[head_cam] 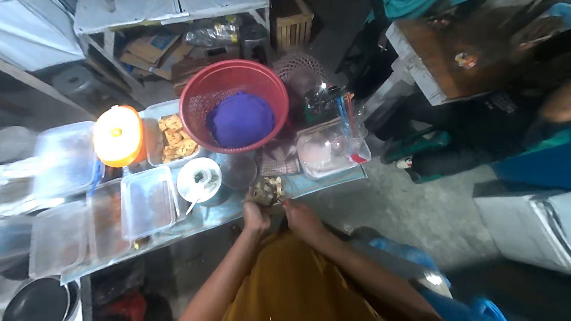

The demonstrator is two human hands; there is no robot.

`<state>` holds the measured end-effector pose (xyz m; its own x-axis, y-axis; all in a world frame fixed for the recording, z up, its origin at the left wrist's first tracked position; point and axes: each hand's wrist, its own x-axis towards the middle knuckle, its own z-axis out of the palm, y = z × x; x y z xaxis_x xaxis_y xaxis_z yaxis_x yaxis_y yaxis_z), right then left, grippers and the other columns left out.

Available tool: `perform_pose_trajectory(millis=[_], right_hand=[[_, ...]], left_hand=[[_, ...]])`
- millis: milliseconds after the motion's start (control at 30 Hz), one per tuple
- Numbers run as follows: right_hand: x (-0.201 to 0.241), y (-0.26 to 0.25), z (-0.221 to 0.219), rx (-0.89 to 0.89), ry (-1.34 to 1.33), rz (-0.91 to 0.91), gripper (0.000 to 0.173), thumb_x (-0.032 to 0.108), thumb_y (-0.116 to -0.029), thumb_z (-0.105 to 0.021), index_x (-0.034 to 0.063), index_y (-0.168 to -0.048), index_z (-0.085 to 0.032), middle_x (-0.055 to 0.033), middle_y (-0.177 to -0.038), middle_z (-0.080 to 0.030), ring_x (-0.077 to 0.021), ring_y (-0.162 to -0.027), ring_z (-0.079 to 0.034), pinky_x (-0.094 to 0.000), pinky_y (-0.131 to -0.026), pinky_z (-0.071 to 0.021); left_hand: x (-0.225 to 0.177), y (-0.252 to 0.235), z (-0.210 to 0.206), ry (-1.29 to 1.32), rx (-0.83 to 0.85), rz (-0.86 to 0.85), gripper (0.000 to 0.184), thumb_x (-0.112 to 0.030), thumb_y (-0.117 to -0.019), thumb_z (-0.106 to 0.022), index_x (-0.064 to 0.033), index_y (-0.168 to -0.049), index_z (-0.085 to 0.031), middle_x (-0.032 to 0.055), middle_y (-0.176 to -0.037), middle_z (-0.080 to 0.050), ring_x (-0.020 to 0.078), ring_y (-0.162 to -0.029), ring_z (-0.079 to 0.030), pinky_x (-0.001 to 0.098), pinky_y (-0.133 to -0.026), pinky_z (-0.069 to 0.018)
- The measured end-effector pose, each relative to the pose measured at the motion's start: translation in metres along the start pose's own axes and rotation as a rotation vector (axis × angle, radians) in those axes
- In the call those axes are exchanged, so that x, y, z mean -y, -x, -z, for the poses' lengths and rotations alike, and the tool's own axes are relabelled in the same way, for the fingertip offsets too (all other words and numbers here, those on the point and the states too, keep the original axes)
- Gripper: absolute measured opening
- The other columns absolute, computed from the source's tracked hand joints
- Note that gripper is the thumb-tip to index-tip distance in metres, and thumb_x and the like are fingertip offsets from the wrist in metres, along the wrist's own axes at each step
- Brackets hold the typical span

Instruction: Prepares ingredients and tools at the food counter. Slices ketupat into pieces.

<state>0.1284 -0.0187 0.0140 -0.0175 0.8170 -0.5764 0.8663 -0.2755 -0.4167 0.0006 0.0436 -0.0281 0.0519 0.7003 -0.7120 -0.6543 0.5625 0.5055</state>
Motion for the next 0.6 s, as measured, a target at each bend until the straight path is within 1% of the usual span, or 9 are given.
perform_pose_trajectory(millis=[100, 200, 267, 433, 600], right_hand=[[0.0032, 0.0007, -0.0011, -0.007, 0.021, -0.007, 0.043, 0.03, -0.1135, -0.031, 0.0029, -0.138, -0.054, -0.0211, -0.118, -0.069, -0.0371, -0.112, -0.069, -0.052, -0.096, -0.0557], [0.0058, 0.002, -0.0025, -0.011, 0.037, -0.009, 0.042, 0.03, -0.1135, -0.032, 0.0027, -0.137, -0.054, -0.0208, -0.117, -0.07, -0.0369, -0.11, -0.07, -0.0514, -0.094, -0.0563], [0.006, 0.0028, -0.003, -0.006, 0.043, -0.017, 0.042, 0.03, -0.1135, -0.031, 0.0033, -0.137, -0.053, -0.0206, -0.118, -0.069, -0.0368, -0.11, -0.07, -0.0515, -0.094, -0.0565], [0.0029, 0.0074, -0.0034, -0.033, 0.018, 0.004, 0.042, 0.029, -0.1131, -0.032, 0.0026, -0.136, -0.055, -0.0218, -0.117, -0.07, -0.0391, -0.108, -0.07, -0.0547, -0.091, -0.0569], [0.0018, 0.006, -0.0036, -0.023, 0.037, 0.014, 0.041, 0.029, -0.1131, -0.032, 0.0028, -0.136, -0.055, -0.0205, -0.117, -0.07, -0.0369, -0.108, -0.071, -0.0518, -0.092, -0.0571]], left_hand=[[-0.0004, 0.0015, -0.0001, 0.022, -0.004, 0.004, 0.052, -0.045, -0.1112, -0.029, -0.0032, -0.131, -0.054, 0.0183, -0.115, -0.066, 0.0294, -0.103, -0.066, 0.049, -0.088, -0.0562], [0.0001, 0.0007, 0.0021, 0.035, -0.009, -0.001, 0.051, -0.043, -0.1113, -0.03, -0.0031, -0.132, -0.054, 0.0174, -0.118, -0.066, 0.0282, -0.107, -0.066, 0.0482, -0.093, -0.0544], [0.001, 0.0004, 0.0028, 0.026, -0.006, -0.01, 0.051, -0.043, -0.1116, -0.03, -0.0026, -0.133, -0.053, 0.0176, -0.119, -0.066, 0.028, -0.108, -0.065, 0.0476, -0.095, -0.0539], [0.0019, 0.0002, 0.0051, 0.017, 0.016, -0.02, 0.053, -0.045, -0.1116, -0.027, -0.0031, -0.131, -0.054, 0.0168, -0.117, -0.067, 0.0273, -0.105, -0.066, 0.0462, -0.091, -0.0556], [0.0003, 0.0022, 0.0035, 0.046, 0.009, -0.011, 0.051, -0.044, -0.1113, -0.028, -0.004, -0.13, -0.055, 0.0169, -0.115, -0.067, 0.0275, -0.103, -0.067, 0.0455, -0.087, -0.0568]])
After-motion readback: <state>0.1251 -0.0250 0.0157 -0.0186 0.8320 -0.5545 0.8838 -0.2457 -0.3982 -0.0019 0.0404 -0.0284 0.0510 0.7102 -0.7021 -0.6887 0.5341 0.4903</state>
